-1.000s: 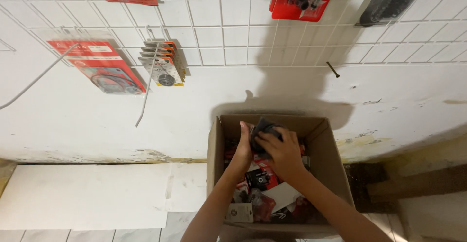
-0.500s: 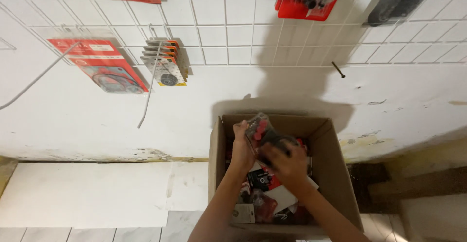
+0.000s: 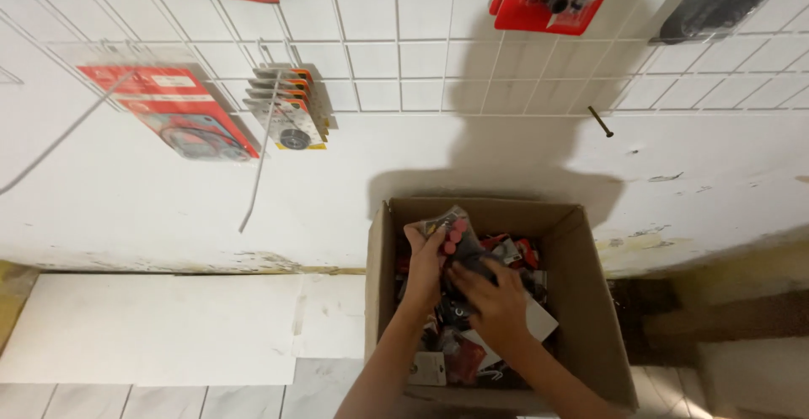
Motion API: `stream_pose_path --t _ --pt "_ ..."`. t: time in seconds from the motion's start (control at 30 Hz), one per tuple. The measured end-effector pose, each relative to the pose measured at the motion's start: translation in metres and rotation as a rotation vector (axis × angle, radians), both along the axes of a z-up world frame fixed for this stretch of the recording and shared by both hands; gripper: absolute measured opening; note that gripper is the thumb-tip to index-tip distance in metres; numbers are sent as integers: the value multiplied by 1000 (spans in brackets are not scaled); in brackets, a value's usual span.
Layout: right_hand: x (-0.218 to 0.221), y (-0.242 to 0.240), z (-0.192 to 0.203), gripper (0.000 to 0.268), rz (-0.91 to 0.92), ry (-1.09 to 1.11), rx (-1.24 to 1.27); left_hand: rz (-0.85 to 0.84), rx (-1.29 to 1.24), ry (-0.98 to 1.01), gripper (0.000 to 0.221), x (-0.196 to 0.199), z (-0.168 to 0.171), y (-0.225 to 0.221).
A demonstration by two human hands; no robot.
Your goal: Organizing and hanging packaged auto parts from a box onto a display rack.
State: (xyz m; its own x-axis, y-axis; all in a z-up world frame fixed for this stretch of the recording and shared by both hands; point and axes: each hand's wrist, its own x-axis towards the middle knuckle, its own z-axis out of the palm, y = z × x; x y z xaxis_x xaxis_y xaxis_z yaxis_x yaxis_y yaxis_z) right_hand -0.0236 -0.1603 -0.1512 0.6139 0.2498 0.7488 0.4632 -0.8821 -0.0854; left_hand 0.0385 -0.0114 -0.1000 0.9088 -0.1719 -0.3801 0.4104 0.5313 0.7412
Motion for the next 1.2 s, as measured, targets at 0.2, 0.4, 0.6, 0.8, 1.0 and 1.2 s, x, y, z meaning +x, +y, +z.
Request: stream_pose_path --t 0.2,0.4,0.6,0.8,1.0,1.2 --pt "7 -10 14 60 117 350 443 -19 117 -17 95 -9 -21 -12" --pt "0 -17 16 64 75 329 482 46 189 -165 77 -18 -10 -9" --pt "11 -23 48 69 -84 278 648 -16 127 -247 16 -24 -2 -18" --pt "21 -17 32 69 -57 317 351 -48 261 -30 75 -43 33 -18" --pt "13 -18 5 84 21 270 186 3 285 -100 73 -36 4 -15" --pt "1 -14 24 65 45 325 468 104 162 -22 70 -30 33 -18"
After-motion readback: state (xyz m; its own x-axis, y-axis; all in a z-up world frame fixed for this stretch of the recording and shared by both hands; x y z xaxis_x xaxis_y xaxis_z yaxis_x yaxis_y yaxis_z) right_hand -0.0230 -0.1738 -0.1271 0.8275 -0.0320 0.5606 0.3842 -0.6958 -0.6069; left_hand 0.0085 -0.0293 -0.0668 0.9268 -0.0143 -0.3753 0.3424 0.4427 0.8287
